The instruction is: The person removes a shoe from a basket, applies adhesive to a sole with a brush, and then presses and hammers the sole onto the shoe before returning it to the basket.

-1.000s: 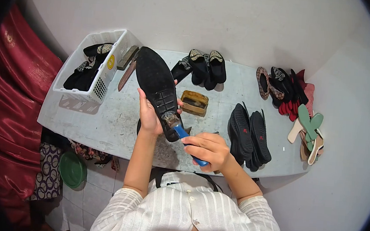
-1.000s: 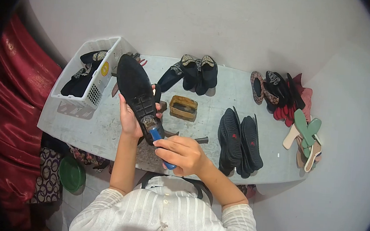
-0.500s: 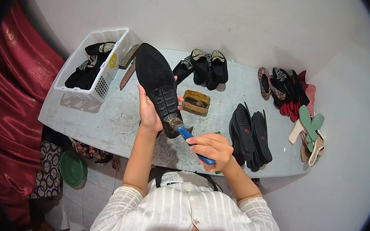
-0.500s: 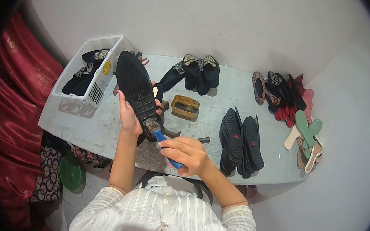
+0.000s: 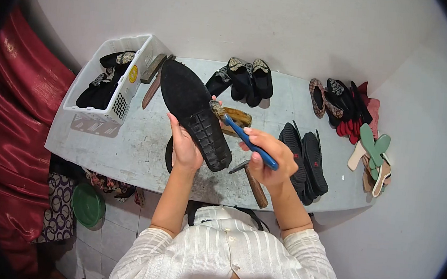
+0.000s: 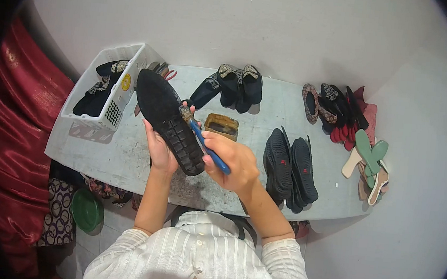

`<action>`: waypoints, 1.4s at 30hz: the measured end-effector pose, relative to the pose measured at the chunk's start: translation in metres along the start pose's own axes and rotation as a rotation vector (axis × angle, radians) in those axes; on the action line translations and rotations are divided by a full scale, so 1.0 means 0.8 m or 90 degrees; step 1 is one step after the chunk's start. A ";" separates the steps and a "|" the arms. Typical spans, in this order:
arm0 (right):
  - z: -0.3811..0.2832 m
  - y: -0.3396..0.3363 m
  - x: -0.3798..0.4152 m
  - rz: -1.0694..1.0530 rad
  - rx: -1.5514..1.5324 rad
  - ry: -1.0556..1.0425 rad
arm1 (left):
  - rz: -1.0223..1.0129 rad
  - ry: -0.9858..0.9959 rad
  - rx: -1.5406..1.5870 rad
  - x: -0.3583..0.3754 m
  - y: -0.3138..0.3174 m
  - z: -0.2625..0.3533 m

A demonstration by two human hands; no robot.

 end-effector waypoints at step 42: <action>0.006 -0.002 0.019 -0.025 0.021 0.035 | 0.078 0.014 -0.049 -0.003 -0.016 -0.001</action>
Point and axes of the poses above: each hand's wrist, its own x-axis away from the middle knuckle, its own y-axis out of the palm, z = x × y, the point moved 2 cm from there along -x, towards the middle knuckle, and after that the axes turned 11 degrees about z, right-handed, at the moved point
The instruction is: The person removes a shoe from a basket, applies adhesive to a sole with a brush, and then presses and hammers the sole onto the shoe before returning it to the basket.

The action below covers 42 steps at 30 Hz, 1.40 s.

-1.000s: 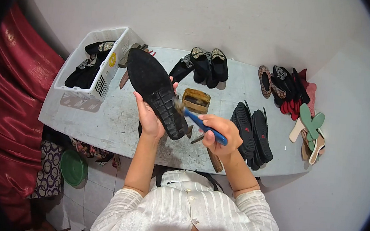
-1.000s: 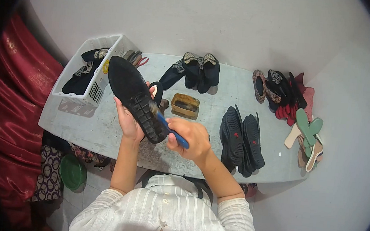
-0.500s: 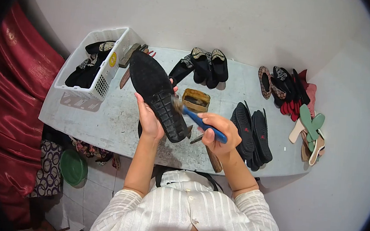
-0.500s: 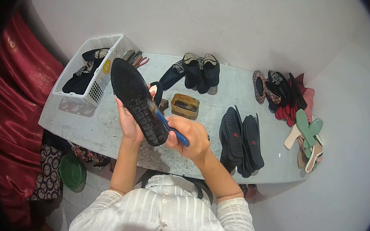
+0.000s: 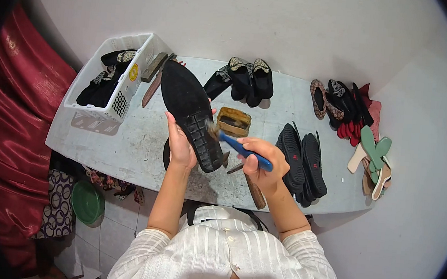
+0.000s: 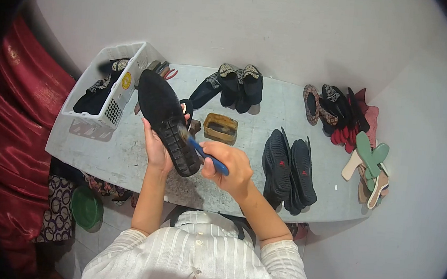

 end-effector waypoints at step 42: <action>0.024 -0.023 -0.023 -0.003 -0.047 0.042 | -0.071 -0.109 -0.058 0.010 0.015 -0.023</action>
Point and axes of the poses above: each hand's wrist, its own x-axis away from the middle knuckle, its own y-axis out of the palm, z = x × y, the point moved 2 cm from there along -x, towards the middle knuckle, and after that the axes turned 11 degrees about z, right-handed, at the moved point
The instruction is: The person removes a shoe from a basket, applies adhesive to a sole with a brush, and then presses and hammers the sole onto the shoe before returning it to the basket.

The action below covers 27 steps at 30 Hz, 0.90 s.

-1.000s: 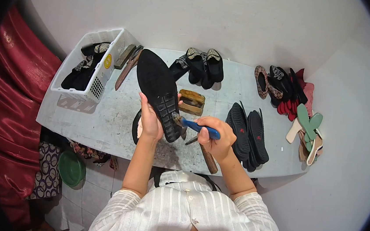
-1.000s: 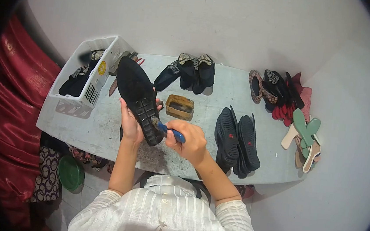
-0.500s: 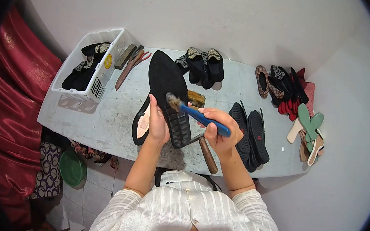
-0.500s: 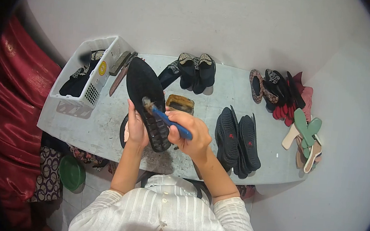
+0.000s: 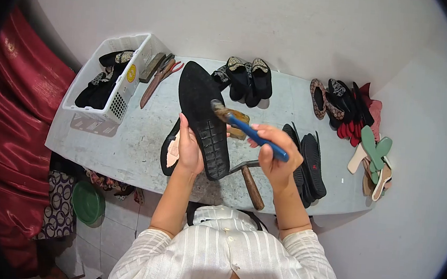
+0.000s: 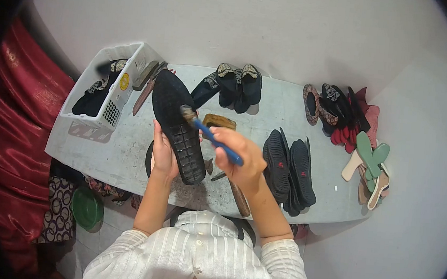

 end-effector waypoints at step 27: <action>-0.011 -0.009 0.010 -0.084 -0.016 -0.032 | -0.051 -0.097 0.153 -0.015 -0.011 -0.002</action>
Point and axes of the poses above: each hand's wrist, its own x-axis away from the middle knuckle, its own y-axis out of the palm, z = x × y, the point moved 2 cm from there along -x, towards the middle knuckle, and after that the axes turned 11 degrees about z, right-handed, at the moved point
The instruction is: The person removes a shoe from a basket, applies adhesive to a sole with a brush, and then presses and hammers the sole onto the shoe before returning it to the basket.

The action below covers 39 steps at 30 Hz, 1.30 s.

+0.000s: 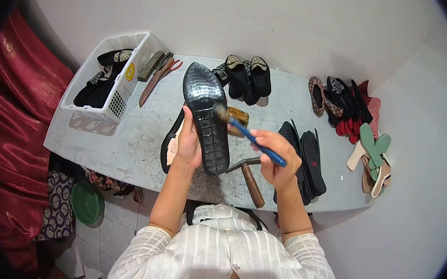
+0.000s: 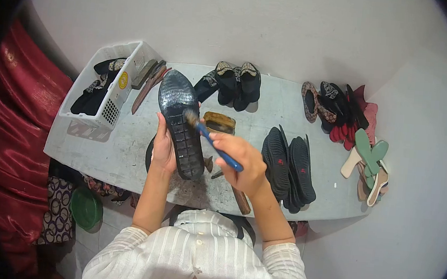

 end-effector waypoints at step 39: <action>-0.010 0.029 0.018 0.090 0.093 0.056 | 0.007 0.096 0.008 -0.009 -0.005 0.022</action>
Point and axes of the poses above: each hand's wrist, its own x-axis away from the middle knuckle, its own y-axis out of the palm, z = x × y, the point moved 2 cm from there along -x, towards the middle knuckle, and after that the axes turned 11 degrees about z, right-handed, at the moved point
